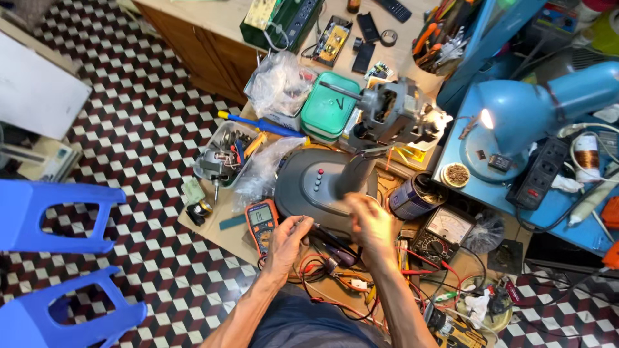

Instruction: The person repairs an electric fan motor by stripping wires, applying heat with a heat gun, and testing connections with a multimeter. They use pliers and a soldering iron to manipulate and secure the wires on the motor assembly.

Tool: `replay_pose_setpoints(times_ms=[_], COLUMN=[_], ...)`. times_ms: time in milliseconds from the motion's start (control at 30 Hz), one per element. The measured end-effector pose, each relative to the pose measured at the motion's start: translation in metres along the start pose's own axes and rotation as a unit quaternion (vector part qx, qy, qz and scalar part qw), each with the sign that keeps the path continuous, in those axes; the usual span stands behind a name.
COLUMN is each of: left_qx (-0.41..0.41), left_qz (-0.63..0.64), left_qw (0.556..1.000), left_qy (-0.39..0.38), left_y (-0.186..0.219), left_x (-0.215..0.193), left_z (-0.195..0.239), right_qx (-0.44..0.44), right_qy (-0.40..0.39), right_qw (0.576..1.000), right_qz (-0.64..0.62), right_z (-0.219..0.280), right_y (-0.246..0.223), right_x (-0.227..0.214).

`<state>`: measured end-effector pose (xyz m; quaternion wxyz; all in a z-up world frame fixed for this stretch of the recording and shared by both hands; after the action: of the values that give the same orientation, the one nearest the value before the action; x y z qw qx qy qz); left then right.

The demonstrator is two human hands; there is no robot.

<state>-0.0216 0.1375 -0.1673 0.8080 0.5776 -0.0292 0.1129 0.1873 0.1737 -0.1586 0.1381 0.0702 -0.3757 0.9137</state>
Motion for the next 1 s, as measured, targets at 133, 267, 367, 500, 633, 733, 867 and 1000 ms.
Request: replay_pose_setpoints(times_ms=[133, 267, 367, 500, 633, 733, 867, 1000], left_qx=[-0.026, -0.044, -0.046, -0.063, -0.06, -0.051, -0.046, -0.041], left_qz=[-0.045, -0.088, -0.079, -0.075, -0.072, -0.065, -0.101, -0.1], left_qw=[0.998, 0.994, 0.995, 0.995, 0.996, 0.997, 0.994, 0.994], left_qy=[0.025, 0.045, 0.041, 0.018, 0.006, 0.003, -0.001, -0.002], left_y=[-0.024, -0.039, -0.046, -0.048, -0.045, -0.039, -0.031, -0.034], left_x=[-0.025, -0.045, -0.054, -0.056, -0.051, -0.045, -0.038, -0.032], left_z=[0.004, 0.004, -0.008, -0.019, -0.025, -0.027, -0.022, -0.014], right_qx=[-0.374, -0.144, -0.145, -0.153, -0.13, -0.128, -0.126, -0.167], right_qy=[0.106, 0.092, 0.115, 0.126, 0.095, 0.094, 0.058, 0.091], right_qw=[0.793, 0.761, 0.751, 0.746, 0.75, 0.739, 0.77, 0.868], right_qz=[0.469, 0.626, 0.634, 0.635, 0.642, 0.655, 0.623, 0.459], right_z=[-0.043, -0.124, -0.133, -0.126, -0.127, -0.13, -0.134, -0.101], right_y=[0.0, 0.056, 0.055, 0.045, 0.043, 0.041, 0.045, 0.031], right_x=[0.067, 0.075, 0.082, 0.088, 0.087, 0.083, 0.074, 0.029])
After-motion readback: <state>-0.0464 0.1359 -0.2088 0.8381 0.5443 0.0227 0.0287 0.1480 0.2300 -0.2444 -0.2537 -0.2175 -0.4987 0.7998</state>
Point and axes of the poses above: each hand's wrist, its own z-axis away from the middle knuckle, its own x-axis out of the palm, y = z × x, the point moved 10 cm from there along -z, towards the middle knuckle, and after that the axes turned 13 degrees about x, right-handed, at the moved point
